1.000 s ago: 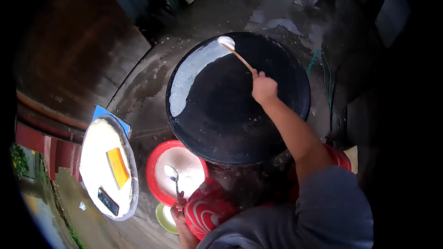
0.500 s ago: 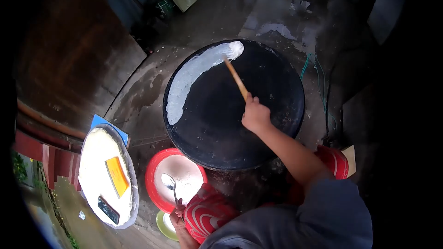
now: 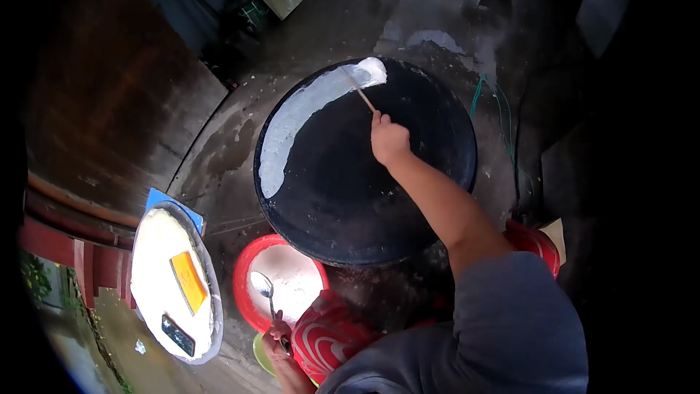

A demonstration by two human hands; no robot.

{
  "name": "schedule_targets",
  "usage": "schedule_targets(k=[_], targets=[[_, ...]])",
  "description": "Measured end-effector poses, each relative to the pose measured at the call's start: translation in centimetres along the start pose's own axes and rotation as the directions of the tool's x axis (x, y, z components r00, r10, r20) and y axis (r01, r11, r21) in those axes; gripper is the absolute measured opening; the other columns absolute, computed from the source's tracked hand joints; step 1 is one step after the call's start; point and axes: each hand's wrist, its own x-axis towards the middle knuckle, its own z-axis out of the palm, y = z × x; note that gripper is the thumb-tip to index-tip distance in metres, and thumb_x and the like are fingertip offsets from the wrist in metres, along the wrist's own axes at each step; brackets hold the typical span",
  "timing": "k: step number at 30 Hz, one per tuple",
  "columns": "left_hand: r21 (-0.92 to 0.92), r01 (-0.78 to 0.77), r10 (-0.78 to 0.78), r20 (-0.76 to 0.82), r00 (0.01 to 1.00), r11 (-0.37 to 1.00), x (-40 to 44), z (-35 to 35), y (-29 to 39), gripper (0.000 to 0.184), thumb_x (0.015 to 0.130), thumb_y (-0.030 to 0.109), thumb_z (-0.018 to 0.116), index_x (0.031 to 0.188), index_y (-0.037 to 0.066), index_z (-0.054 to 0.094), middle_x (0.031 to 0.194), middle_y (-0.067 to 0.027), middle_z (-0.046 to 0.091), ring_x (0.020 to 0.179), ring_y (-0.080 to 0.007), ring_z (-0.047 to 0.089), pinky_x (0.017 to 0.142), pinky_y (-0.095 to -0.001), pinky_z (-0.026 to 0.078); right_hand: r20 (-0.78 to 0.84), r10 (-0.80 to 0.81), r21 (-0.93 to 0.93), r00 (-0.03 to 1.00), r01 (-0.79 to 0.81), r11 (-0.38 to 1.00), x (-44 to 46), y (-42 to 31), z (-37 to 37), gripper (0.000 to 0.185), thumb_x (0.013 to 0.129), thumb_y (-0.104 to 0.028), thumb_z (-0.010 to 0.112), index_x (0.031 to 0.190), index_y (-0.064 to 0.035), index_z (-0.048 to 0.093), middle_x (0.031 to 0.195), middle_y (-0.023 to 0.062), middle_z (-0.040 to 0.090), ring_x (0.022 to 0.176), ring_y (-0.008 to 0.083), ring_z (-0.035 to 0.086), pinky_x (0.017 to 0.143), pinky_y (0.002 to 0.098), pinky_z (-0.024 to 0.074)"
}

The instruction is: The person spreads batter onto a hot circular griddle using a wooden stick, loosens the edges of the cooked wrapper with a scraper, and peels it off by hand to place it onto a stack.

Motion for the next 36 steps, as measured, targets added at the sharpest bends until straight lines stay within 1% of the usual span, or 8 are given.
schedule_targets(k=[8, 11, 12, 15, 19, 22, 26, 36], targets=[[0.008, -0.055, 0.055, 0.001, 0.998, 0.998, -3.3, 5.6, -1.9, 0.037, 0.089, 0.005, 0.034, 0.123, -0.009, 0.036, 0.070, -0.0054, 0.048, 0.052, -0.0133, 0.045, 0.044, -0.0246, 0.041, 0.291, 0.240, 0.175, 0.926, -0.299, 0.938, -9.4, 7.5, -7.8, 0.045, 0.083, -0.005, 0.048, 0.126, 0.0007, 0.039, 0.095, 0.0148, 0.058, 0.079, 0.0260, 0.061, 0.068, 0.0323, 0.0506], [-0.038, -0.008, 0.009, 0.040, 0.999, 0.999, -4.0, 7.0, -2.1, 0.038, 0.090, 0.008, 0.033, 0.125, -0.009, 0.035, 0.069, -0.0057, 0.048, 0.052, -0.0139, 0.046, 0.043, -0.0251, 0.041, -0.063, 0.031, 0.813, 0.998, 0.034, 0.581, -10.2, 10.6, -4.6, 0.035, 0.090, -0.009, 0.044, 0.125, -0.0047, 0.045, 0.081, 0.0097, 0.059, 0.070, 0.0190, 0.059, 0.066, 0.0299, 0.0478], [-0.027, -0.061, 0.062, 0.003, 0.998, 0.998, -4.6, 8.4, -3.4, 0.039, 0.092, 0.011, 0.030, 0.124, -0.011, 0.034, 0.069, -0.0063, 0.048, 0.051, -0.0145, 0.046, 0.043, -0.0259, 0.042, 0.135, 0.102, 0.863, 0.986, -0.168, 0.477, -9.2, 11.2, -5.4, 0.036, 0.090, -0.007, 0.043, 0.125, -0.0046, 0.045, 0.081, 0.0099, 0.060, 0.070, 0.0194, 0.059, 0.067, 0.0298, 0.0477], [0.003, -0.073, 0.073, 0.032, 0.997, 0.997, -5.0, 9.3, -4.0, 0.041, 0.093, 0.013, 0.028, 0.124, -0.013, 0.034, 0.069, -0.0068, 0.048, 0.051, -0.0149, 0.046, 0.042, -0.0262, 0.042, 0.354, 0.276, 0.847, 0.894, -0.431, 0.310, -4.8, 15.1, -3.1, 0.042, 0.086, -0.004, 0.046, 0.128, -0.0074, 0.044, 0.079, 0.0069, 0.060, 0.064, 0.0176, 0.058, 0.064, 0.0287, 0.0476], [0.018, 0.037, -0.038, 0.054, 0.998, 0.999, -5.1, 10.9, -6.6, 0.031, 0.094, 0.012, 0.028, 0.105, -0.012, 0.045, 0.065, -0.0049, 0.046, 0.050, -0.0140, 0.044, 0.043, -0.0252, 0.040, 0.203, 0.349, 0.697, 0.915, -0.385, 0.605, -0.8, 18.8, 2.7, 0.045, 0.085, -0.007, 0.041, 0.129, -0.0110, 0.045, 0.074, 0.0041, 0.059, 0.048, 0.0109, 0.046, 0.045, 0.0262, 0.0412], [-0.017, 0.078, -0.078, 0.032, 0.996, 0.997, -4.7, 11.1, -7.6, 0.026, 0.094, 0.012, 0.028, 0.085, -0.004, 0.046, 0.061, -0.0040, 0.044, 0.049, -0.0137, 0.042, 0.044, -0.0251, 0.039, 0.648, 0.203, 0.730, 0.734, -0.675, 0.108, -1.5, 15.9, -3.8, 0.043, 0.086, -0.009, 0.037, 0.127, -0.0158, 0.048, 0.068, 0.0047, 0.056, 0.038, 0.0094, 0.031, 0.034, 0.0252, 0.0247], [-0.001, 0.124, -0.123, 0.018, 0.992, 0.992, -3.3, 9.7, -6.3, 0.027, 0.094, 0.013, 0.028, 0.075, 0.001, 0.043, 0.058, -0.0038, 0.043, 0.048, -0.0141, 0.043, 0.044, -0.0256, 0.039, 0.584, 0.391, 0.686, 0.711, -0.690, 0.231, -0.7, 17.4, -2.3, 0.041, 0.089, -0.016, 0.034, 0.128, -0.0186, 0.047, 0.066, 0.0031, 0.053, 0.042, 0.0089, 0.034, 0.037, 0.0260, 0.0279], [0.113, -0.015, 0.015, -0.001, 1.000, 0.994, -2.5, 7.2, -4.7, 0.025, 0.090, 0.007, 0.033, 0.104, -0.010, 0.046, 0.064, -0.0053, 0.047, 0.049, -0.0134, 0.044, 0.044, -0.0243, 0.040, 0.673, 0.220, 0.674, 0.706, -0.708, 0.210, -0.5, 13.3, -3.2, 0.036, 0.086, -0.017, 0.046, 0.121, -0.0164, 0.055, 0.074, 0.0033, 0.058, 0.055, 0.0109, 0.047, 0.048, 0.0260, 0.0369]])
